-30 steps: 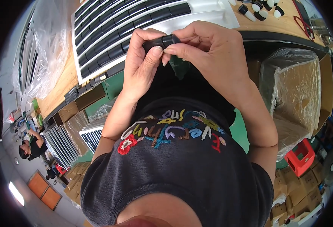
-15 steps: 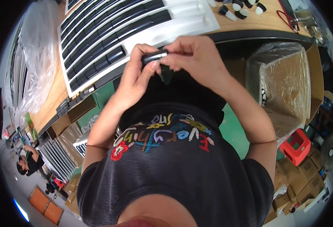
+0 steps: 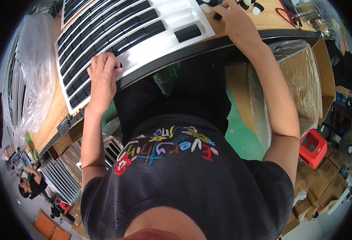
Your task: Assembling components by inserting white internal plugs into black cylindrical housings and organizing them in an assembly tray.
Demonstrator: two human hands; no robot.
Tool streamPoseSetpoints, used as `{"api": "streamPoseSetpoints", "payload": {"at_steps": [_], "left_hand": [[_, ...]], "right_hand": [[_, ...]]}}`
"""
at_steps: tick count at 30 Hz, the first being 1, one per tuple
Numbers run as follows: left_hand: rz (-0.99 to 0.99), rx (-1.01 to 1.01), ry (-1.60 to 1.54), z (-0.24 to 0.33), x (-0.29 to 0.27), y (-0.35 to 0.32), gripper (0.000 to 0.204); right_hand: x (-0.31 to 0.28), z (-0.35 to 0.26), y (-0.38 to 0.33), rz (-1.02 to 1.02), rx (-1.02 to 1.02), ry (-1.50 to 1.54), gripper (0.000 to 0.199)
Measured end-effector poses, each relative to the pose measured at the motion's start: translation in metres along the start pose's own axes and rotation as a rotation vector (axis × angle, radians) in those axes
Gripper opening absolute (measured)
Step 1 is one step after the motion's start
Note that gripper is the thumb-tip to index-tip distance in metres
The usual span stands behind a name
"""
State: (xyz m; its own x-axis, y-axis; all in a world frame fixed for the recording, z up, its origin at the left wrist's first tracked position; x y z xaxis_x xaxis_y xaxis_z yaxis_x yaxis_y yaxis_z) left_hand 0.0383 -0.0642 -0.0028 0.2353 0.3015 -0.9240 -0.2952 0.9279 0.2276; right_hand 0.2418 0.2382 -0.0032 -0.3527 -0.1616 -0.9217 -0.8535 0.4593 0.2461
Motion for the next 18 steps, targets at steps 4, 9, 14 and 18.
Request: {"api": "streamPoseSetpoints", "payload": {"at_steps": [4,9,14,18], "left_hand": [[0.236,-0.114,-0.623,0.011,0.008,0.006,0.025],[0.288,-0.369,-1.573,0.042,0.03,0.013,0.024],[0.3,-0.4,-1.71,0.061,0.038,0.016,0.025],[0.303,-0.349,-1.709,0.06,0.039,0.015,0.027]], "right_hand": [[0.004,0.028,-0.001,0.052,-0.103,-0.1,0.02],[-0.029,-0.058,-0.015,0.116,0.246,0.661,0.012],[-0.015,-0.125,-0.033,0.087,0.316,1.006,0.013],[-0.009,-0.133,-0.035,0.028,0.306,1.089,0.011]]}}
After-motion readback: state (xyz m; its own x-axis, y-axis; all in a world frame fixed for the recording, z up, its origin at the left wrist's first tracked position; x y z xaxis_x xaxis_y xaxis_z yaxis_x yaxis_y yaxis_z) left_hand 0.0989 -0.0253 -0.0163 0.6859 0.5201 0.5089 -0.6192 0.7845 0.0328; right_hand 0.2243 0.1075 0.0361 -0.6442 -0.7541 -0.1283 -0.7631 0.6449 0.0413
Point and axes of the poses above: each hand's wrist, its own y-axis towards the middle knuckle, its own x-axis out of the palm, z = x × y, the point moved 1 cm from there along y, towards the middle knuckle, and after that the axes turned 5 degrees about -y, right-handed, at the moved point
